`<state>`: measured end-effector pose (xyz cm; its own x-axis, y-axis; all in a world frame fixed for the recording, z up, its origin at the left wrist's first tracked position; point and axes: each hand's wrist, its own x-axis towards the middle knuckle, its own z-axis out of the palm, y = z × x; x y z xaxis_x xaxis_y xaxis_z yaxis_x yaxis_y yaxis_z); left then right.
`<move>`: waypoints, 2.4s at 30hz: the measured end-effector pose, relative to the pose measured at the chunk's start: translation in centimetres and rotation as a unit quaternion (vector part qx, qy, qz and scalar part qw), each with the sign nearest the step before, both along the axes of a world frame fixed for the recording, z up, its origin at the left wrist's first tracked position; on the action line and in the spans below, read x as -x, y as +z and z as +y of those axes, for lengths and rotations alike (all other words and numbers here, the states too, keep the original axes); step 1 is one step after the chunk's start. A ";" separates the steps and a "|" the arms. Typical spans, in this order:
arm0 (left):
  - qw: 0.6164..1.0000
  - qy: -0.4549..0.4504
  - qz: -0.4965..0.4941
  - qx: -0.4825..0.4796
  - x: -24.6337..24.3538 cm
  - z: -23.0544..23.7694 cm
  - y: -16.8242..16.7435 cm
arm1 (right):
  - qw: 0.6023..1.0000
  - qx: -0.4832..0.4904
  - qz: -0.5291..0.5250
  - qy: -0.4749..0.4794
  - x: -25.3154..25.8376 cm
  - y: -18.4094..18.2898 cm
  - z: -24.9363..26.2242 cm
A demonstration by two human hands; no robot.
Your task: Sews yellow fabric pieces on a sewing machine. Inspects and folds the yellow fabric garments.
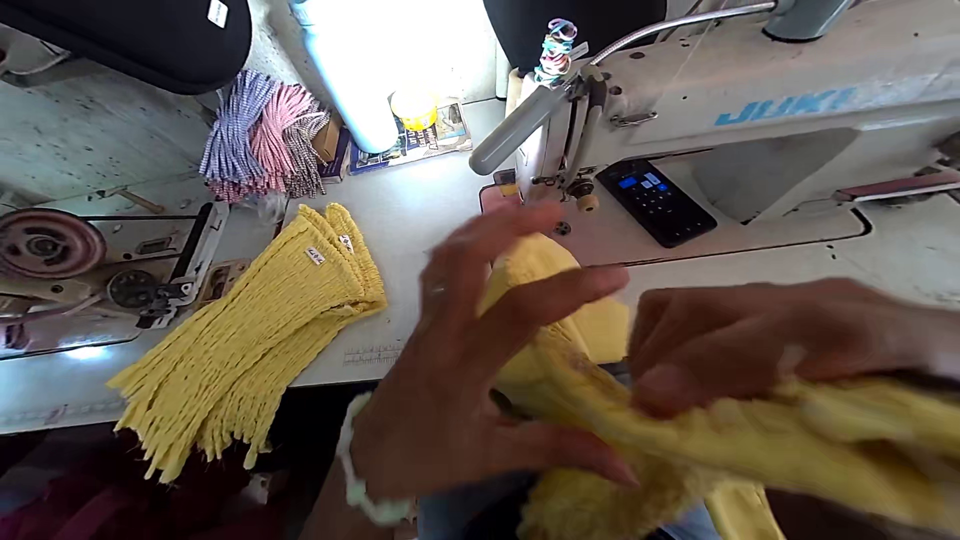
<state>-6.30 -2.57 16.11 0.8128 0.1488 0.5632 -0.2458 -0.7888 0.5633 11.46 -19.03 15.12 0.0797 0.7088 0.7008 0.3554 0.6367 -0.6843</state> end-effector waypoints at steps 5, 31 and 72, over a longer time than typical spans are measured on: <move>0.981 -0.052 0.189 0.012 -0.8 3.4 -4.1 | 0.987 -0.034 -0.025 -0.157 -5.4 -0.1 -2.2; 0.976 0.212 -0.038 0.017 5.2 1.2 -6.7 | 0.971 0.186 0.112 -0.105 8.6 -8.3 8.7; 0.807 0.589 -0.044 -0.028 37.0 1.1 -6.6 | 0.710 0.632 -0.182 0.252 21.4 -21.3 10.9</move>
